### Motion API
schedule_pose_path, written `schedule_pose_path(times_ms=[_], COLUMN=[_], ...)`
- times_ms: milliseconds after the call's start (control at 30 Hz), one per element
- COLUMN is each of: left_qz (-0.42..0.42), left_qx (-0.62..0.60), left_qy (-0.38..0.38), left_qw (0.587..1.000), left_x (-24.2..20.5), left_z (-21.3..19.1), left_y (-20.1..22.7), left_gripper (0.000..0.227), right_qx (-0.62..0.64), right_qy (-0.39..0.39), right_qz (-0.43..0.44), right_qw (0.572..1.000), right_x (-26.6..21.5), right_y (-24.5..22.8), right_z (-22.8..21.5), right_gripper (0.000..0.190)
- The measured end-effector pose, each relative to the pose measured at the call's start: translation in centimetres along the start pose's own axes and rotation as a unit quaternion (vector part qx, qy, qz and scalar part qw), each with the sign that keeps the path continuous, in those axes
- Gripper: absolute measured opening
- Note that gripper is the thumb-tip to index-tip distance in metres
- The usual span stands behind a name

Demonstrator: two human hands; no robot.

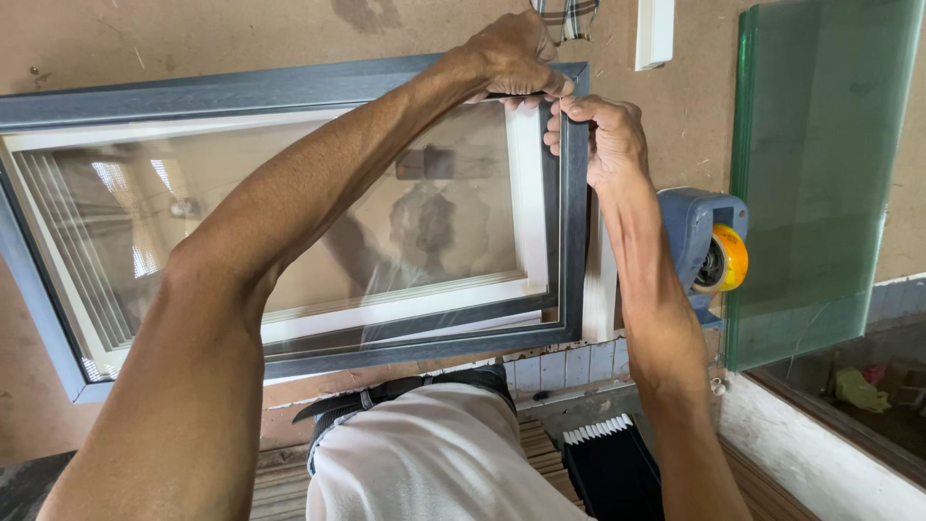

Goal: The person assembles a window frame by placing white plastic strips along the edges of a glass pane and securing them with tape. They repeatedly adjust the frame, wipe the glass with a cloth, and reposition the strips to ensure alignment.

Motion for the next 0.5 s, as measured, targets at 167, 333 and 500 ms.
schedule_pose_path(times_ms=[167, 333, 500], left_qz=[0.003, -0.060, -0.070], left_qx=[-0.038, 0.050, 0.026], left_qy=[-0.067, -0.083, -0.086], left_qw=[0.997, 0.994, 0.993], left_x=[0.0, -0.9, -1.2], left_z=[-0.1, -1.3, -1.0], left_y=[0.4, 1.8, 1.6], left_gripper=[0.027, 0.031, 0.022], right_qx=[-0.023, -0.007, 0.082], right_qy=[-0.012, -0.003, -0.095], right_qz=[-0.018, 0.052, 0.073], right_qw=[1.000, 0.999, 0.989], right_x=[-0.5, 1.3, 1.3], right_y=[-0.2, 0.4, 0.7], right_z=[-0.4, -1.6, -1.9], right_gripper=[0.026, 0.027, 0.027])
Point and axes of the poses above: each hand's wrist, its own x-axis towards the middle knuckle, its own z-axis out of the palm, y = z × x, the point moved 3 cm from there along x, towards the middle knuckle, and after that the axes turned 9 degrees about y, right-handed, at the moved point
